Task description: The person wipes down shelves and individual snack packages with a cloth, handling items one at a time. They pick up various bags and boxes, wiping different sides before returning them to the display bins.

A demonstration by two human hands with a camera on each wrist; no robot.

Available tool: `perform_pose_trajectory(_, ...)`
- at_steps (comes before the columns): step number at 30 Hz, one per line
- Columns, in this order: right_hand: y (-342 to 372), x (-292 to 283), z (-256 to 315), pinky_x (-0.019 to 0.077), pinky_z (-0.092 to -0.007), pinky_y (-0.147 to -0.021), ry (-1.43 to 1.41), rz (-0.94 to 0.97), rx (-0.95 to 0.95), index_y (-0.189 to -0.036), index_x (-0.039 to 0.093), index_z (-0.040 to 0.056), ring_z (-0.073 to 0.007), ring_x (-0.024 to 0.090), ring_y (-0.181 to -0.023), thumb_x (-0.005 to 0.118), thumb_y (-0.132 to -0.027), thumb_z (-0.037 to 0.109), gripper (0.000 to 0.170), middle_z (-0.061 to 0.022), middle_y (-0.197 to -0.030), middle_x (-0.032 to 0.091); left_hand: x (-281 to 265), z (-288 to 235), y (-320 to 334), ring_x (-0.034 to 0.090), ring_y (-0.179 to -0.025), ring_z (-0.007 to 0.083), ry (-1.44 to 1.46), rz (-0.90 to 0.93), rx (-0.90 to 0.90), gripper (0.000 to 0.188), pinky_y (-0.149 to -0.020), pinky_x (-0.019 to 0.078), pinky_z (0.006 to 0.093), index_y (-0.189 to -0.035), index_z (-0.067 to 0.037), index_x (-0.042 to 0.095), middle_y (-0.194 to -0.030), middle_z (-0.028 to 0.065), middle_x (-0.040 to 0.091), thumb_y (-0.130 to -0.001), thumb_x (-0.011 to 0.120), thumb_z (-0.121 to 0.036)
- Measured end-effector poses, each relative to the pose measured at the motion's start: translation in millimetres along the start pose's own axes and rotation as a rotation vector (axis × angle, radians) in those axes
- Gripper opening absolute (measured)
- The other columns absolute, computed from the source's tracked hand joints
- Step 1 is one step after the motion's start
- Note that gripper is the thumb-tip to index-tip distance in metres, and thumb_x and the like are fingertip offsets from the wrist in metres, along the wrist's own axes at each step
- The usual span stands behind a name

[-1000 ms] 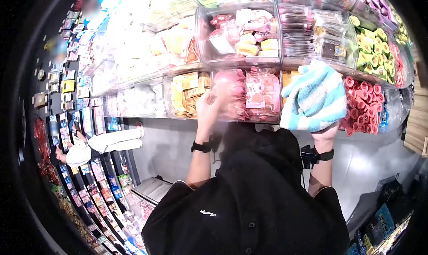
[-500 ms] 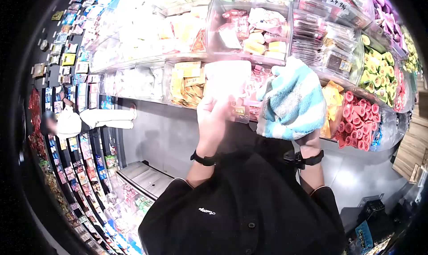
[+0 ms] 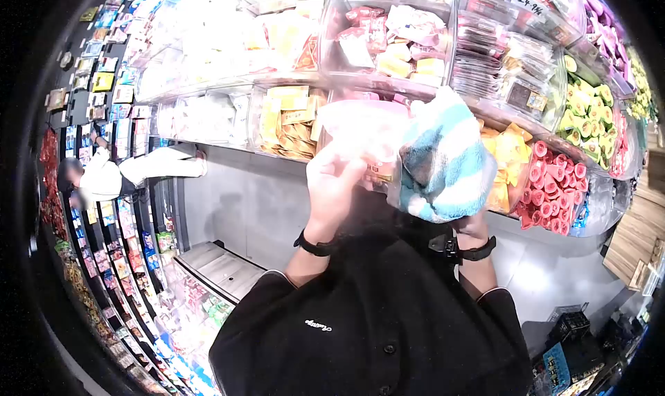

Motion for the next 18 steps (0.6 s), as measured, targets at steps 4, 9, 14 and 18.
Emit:
perform_pose_trajectory(4, -0.6, 15.6, 1.7, 0.0275, -0.0429, -0.106, 0.190, 0.092, -0.032, -0.132, 0.041, 0.0027, -0.0288, 0.037, -0.128, 0.047, -0.089, 0.032, 0.052, -0.0120, -0.137, 0.041, -2.5, 7.8, 1.3, 0.060, -0.071, 0.0101, -0.017, 0.038, -0.043, 0.022, -0.060, 0.0507, 0.0226, -0.104, 0.003, 0.060, -0.087, 0.0060, 0.063, -0.082, 0.062, 0.002)
perform_pose_trajectory(9, 2.9, 33.0, 2.8, 0.0272, -0.0424, -0.106, 0.468, 0.258, -0.094, -0.131, 0.043, 0.0020, -0.0287, 0.037, -0.128, 0.048, -0.089, 0.030, 0.051, -0.0123, -0.137, 0.041, 16.1, 9.6, 0.6, 0.056, -0.096, 0.0133, -0.062, 0.229, 0.005, 0.057, -0.083, 0.0463, 0.0268, -0.131, 0.000, 0.035, -0.107, 0.0084, 0.058, -0.082, 0.064, -0.001)
perform_pose_trajectory(14, 9.3, 41.1, -7.5, 0.0270, -0.0418, -0.106, 0.671, 0.405, -0.160, -0.130, 0.045, 0.0013, -0.0286, 0.037, -0.128, 0.049, -0.088, 0.028, 0.050, -0.0126, -0.137, 0.042, 28.0, 17.4, -0.5, 0.044, -0.114, 0.0211, -0.446, 0.274, 0.154, 0.075, -0.098, 0.0347, 0.0325, -0.141, 0.005, 0.009, -0.124, 0.0141, 0.042, -0.086, 0.059, -0.010)
perform_pose_trajectory(18, -12.3, 50.8, -14.9, 0.0313, -0.0377, -0.102, 0.576, 0.236, -0.141, -0.124, 0.050, 0.0011, -0.0244, 0.043, -0.121, 0.046, -0.090, 0.015, 0.037, -0.0103, -0.128, 0.048, 27.2, 24.9, -3.6, 0.042, -0.115, 0.0191, -0.412, 0.240, 0.162, 0.066, -0.098, 0.0344, 0.0329, -0.136, 0.001, 0.020, -0.124, 0.0112, 0.041, -0.085, 0.060, -0.011)
Point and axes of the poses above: each hand's wrist, its own y-axis away from the middle knuckle, its own x-axis out of the palm, z = x × y, the point moved 7 cm from there along -y, towards the middle knuckle
